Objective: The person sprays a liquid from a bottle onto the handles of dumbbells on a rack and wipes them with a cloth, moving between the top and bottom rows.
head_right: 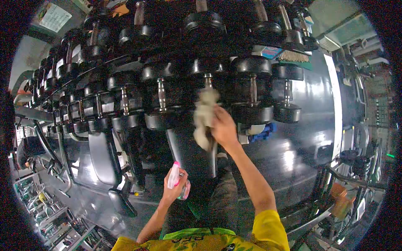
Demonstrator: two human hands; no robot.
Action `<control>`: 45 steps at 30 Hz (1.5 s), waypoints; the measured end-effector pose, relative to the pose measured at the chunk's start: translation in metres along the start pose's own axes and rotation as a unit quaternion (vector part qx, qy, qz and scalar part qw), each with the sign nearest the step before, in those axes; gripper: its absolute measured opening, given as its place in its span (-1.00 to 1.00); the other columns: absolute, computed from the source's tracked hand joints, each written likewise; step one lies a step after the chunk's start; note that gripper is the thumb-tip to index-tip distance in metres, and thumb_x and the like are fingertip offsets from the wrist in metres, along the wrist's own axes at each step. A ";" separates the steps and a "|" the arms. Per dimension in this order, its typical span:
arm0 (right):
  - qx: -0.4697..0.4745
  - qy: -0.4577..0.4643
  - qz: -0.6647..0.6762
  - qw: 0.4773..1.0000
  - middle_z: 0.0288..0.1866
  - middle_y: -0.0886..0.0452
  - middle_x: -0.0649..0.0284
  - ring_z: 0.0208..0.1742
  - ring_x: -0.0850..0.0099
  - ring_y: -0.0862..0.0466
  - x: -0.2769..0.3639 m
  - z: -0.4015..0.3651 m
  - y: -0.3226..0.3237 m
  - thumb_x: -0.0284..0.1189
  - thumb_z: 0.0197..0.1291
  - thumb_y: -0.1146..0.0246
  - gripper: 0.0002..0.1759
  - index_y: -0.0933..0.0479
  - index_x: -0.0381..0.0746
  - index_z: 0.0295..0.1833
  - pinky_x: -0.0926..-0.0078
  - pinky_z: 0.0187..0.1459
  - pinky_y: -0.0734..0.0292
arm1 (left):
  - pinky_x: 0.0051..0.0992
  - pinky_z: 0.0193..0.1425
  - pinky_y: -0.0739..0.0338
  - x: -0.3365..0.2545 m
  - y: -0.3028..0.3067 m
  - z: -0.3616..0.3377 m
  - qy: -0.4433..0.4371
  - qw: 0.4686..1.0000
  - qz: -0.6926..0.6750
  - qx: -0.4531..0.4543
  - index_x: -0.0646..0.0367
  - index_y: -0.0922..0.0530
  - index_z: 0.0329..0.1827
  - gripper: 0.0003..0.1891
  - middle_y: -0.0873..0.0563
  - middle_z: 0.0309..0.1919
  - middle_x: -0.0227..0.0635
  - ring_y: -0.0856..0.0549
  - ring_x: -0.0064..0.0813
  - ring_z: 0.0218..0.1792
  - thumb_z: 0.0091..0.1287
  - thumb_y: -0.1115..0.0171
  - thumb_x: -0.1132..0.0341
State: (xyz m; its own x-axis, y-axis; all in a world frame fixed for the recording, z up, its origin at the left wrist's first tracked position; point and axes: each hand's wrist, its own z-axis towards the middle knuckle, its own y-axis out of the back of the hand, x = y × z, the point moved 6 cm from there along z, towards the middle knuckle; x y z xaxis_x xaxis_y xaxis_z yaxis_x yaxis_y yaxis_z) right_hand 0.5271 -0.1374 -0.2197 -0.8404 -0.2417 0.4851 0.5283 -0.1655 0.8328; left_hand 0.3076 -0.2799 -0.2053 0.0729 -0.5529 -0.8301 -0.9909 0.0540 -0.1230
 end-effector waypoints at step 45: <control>0.118 0.087 -0.137 0.980 -0.06 -0.52 0.24 0.04 0.29 -0.47 0.027 0.053 -0.088 -0.40 0.01 -0.17 -0.69 -0.53 -0.11 -0.06 0.26 0.08 -0.40 | -0.66 -0.60 -0.36 -0.016 -0.026 0.018 -0.049 0.994 0.091 0.022 0.24 -0.46 -0.25 -0.92 -0.53 -0.68 -0.46 -0.53 -0.71 -0.67 0.25 -0.18 0.51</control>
State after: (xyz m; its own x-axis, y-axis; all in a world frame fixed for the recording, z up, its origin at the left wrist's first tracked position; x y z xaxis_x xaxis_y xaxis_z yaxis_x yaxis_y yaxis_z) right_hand 0.4517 -0.0788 -0.2662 -0.9027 -0.3816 0.1988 0.2255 -0.0259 0.9739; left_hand 0.3341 -0.2576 -0.1987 -0.0943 -0.4471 -0.8895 -0.9830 0.1831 0.0121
